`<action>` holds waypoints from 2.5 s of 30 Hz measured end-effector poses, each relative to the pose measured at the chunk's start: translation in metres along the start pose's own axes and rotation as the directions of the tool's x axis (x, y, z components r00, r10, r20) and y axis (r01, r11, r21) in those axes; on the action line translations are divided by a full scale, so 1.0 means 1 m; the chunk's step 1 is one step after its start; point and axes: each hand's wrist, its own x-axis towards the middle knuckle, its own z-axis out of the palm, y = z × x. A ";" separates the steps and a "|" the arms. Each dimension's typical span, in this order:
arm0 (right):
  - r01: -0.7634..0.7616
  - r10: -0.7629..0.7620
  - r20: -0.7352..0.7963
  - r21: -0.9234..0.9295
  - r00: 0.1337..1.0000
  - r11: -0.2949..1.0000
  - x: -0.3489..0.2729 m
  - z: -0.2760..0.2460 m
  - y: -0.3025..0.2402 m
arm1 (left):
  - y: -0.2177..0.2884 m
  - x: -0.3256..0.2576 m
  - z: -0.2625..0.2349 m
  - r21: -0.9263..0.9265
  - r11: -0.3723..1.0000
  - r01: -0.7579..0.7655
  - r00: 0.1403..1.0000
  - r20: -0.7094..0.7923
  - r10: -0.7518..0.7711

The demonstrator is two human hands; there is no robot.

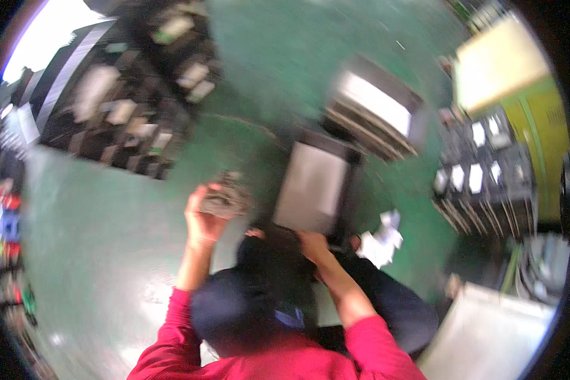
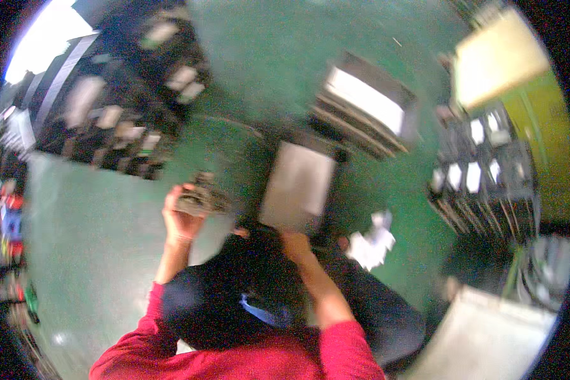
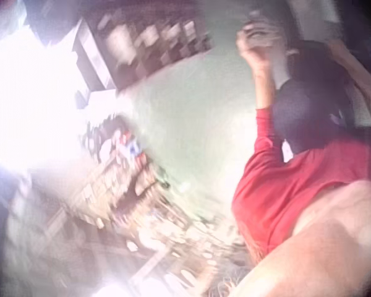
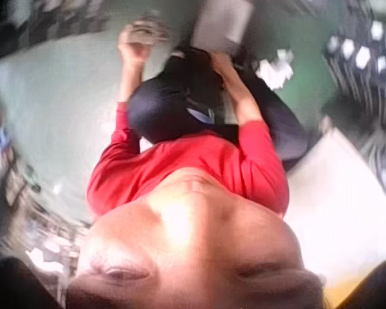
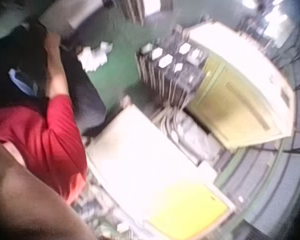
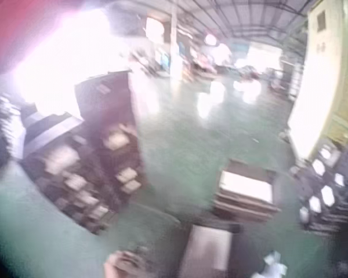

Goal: The person sits on a low stool and wipes the interior of black plastic bins with a cloth. They remove white paper from the bins, wipe the inside surfaces, and place the cleaned bins into a stack.

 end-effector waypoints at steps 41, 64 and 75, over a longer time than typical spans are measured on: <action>0.469 -0.640 0.057 -0.731 0.766 0.495 0.072 -0.468 -0.513 | 0.301 -0.033 0.045 0.917 -0.327 0.226 0.563 0.151 0.813; 0.495 -0.838 -0.546 -0.728 0.000 0.475 0.104 -0.392 -0.469 | 0.302 -0.035 0.037 0.912 -0.328 0.245 0.543 0.152 0.826; -0.512 0.346 -0.630 -0.097 0.695 0.853 0.189 -0.244 0.089 | 0.175 -0.059 -0.073 0.991 0.066 -0.118 0.789 0.054 0.612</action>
